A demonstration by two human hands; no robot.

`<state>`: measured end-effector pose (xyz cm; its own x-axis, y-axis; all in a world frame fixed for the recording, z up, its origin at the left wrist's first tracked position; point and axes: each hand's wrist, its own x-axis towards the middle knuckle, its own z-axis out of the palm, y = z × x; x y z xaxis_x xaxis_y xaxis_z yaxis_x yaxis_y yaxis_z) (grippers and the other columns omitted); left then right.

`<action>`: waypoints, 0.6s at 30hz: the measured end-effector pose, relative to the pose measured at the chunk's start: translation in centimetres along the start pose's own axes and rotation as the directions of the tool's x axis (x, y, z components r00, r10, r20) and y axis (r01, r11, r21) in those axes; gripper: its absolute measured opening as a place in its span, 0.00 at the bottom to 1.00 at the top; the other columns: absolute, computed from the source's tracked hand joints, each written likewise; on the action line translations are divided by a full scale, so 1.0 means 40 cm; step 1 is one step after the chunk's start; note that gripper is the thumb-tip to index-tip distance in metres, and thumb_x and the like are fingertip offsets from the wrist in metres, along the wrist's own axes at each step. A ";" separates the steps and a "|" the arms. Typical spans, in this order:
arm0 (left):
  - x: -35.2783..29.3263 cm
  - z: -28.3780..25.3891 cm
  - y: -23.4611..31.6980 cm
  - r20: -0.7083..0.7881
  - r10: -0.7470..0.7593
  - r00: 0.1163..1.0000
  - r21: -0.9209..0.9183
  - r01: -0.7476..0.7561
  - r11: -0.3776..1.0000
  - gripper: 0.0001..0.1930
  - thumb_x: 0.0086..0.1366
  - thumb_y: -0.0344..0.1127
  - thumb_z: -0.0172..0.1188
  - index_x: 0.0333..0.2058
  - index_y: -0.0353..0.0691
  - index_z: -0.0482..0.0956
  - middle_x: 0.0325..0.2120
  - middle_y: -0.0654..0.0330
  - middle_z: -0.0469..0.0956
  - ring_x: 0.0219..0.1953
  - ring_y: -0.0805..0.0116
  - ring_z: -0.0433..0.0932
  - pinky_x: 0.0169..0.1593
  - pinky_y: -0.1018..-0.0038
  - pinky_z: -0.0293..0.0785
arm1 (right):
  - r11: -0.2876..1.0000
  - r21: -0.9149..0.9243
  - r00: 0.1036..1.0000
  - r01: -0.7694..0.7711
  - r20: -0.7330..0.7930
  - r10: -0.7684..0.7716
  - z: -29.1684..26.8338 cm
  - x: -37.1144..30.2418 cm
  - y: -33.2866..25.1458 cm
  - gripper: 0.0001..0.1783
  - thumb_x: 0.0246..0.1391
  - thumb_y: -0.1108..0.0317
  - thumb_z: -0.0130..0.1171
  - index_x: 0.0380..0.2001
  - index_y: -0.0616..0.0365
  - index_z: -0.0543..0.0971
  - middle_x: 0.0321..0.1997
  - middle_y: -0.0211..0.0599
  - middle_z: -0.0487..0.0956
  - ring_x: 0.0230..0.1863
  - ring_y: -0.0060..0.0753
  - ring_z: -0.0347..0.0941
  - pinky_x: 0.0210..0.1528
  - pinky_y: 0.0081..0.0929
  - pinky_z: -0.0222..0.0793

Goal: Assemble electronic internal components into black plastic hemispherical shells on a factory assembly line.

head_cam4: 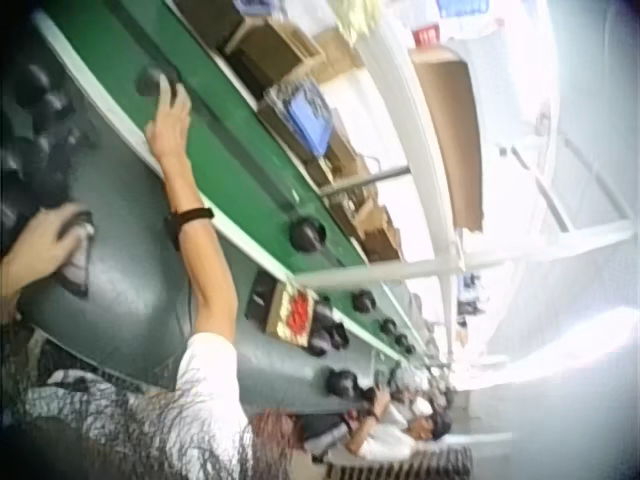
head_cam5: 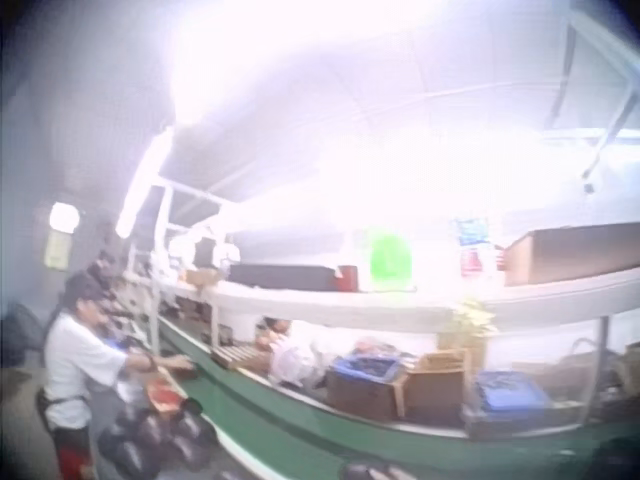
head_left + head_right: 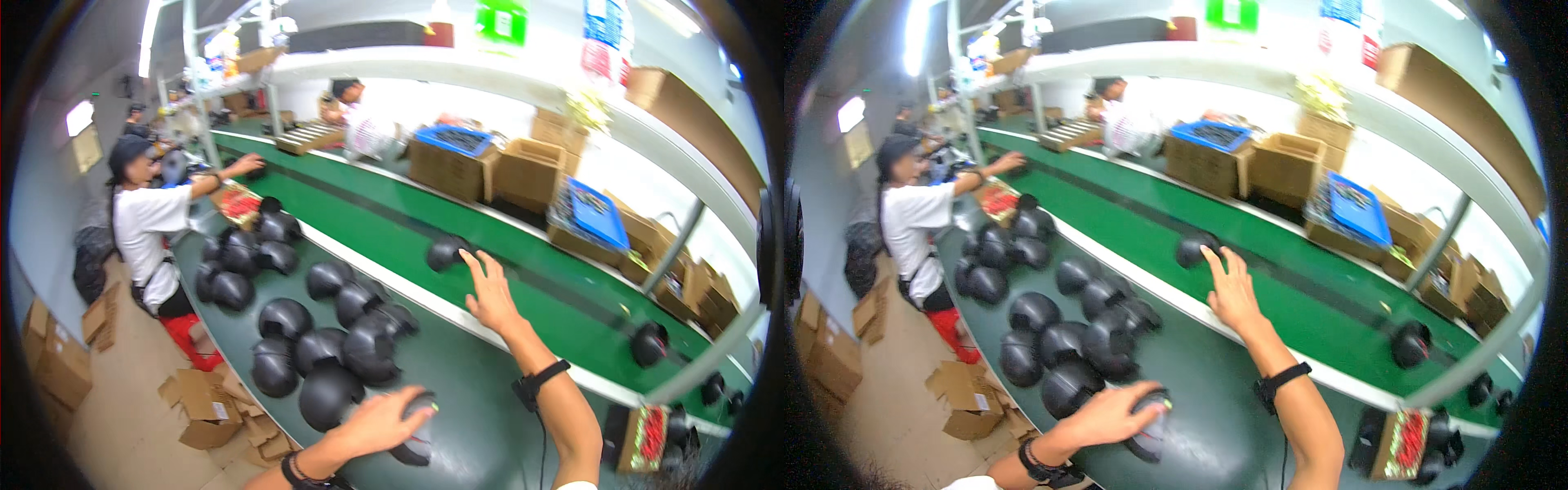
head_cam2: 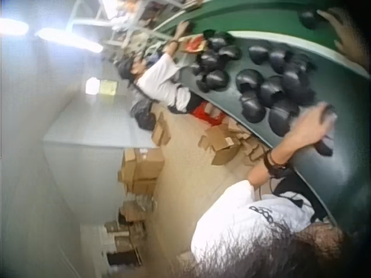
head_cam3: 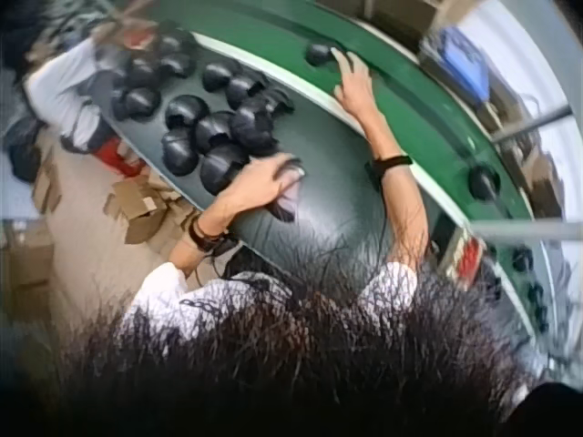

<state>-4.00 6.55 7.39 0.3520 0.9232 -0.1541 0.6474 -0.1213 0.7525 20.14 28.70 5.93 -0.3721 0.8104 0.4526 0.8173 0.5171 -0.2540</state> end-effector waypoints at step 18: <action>0.080 0.126 -0.093 -0.029 0.129 0.991 -0.426 -0.129 0.896 0.30 0.75 0.44 0.61 0.68 0.32 0.68 0.64 0.47 0.74 0.68 0.57 0.72 0.71 0.65 0.64 | 0.924 0.269 0.962 -0.272 0.079 0.260 -0.188 -0.226 -0.039 0.22 0.58 0.56 0.69 0.50 0.57 0.86 0.41 0.52 0.81 0.46 0.53 0.79 0.51 0.43 0.76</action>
<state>-1.85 8.13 0.87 0.4134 0.9098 -0.0370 0.2467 -0.0728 0.9664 25.53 18.49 8.65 -0.1803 0.9362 0.3016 0.7381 0.3315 -0.5876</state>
